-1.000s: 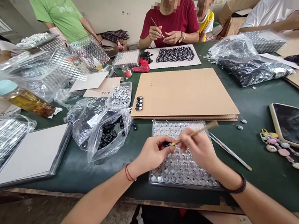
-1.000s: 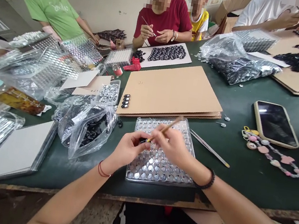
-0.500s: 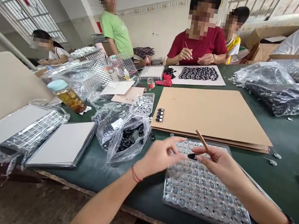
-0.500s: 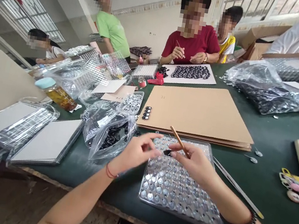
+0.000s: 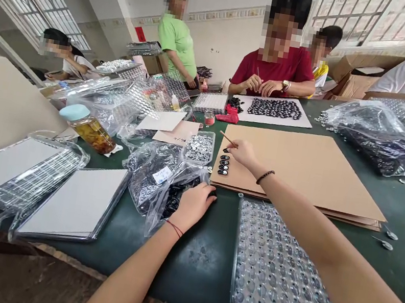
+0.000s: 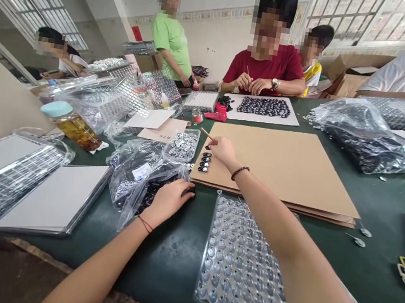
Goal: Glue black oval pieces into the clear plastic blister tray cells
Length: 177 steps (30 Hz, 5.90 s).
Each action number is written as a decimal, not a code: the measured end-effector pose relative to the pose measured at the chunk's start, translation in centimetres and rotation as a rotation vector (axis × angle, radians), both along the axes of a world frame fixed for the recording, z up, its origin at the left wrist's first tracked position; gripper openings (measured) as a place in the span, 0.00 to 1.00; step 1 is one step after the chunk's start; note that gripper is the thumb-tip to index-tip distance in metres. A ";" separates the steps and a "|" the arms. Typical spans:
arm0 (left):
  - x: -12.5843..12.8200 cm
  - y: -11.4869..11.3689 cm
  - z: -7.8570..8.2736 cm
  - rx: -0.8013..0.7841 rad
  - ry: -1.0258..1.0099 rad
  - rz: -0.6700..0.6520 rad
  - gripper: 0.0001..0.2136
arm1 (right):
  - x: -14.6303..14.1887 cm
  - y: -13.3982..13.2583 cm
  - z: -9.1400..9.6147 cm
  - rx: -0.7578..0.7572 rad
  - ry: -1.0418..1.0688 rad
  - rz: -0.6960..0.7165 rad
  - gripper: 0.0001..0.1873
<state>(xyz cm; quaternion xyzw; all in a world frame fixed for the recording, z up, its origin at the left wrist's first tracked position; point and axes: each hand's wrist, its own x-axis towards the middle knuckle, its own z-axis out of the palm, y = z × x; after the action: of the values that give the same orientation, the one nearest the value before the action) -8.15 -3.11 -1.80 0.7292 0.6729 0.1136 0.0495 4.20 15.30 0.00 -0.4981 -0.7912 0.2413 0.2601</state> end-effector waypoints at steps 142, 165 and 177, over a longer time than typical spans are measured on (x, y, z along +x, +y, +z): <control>11.5 -3.8 2.7 -0.282 -0.838 -0.177 0.16 | 16.1 -21.7 0.0 0.409 0.258 0.250 0.07; 11.5 -4.3 2.9 -0.406 -1.016 -0.297 0.15 | 16.1 -19.6 0.3 -0.419 0.421 0.240 0.08; 6.8 -1.3 4.7 -0.112 -2.418 0.564 0.02 | 11.6 -14.8 3.3 -0.633 0.587 0.170 0.16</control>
<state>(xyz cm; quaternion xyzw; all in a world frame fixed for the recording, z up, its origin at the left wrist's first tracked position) -1.34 -4.40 2.90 -0.0163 0.3329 0.6902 0.6423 15.77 0.47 3.28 -0.3969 -0.6089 0.6236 0.2878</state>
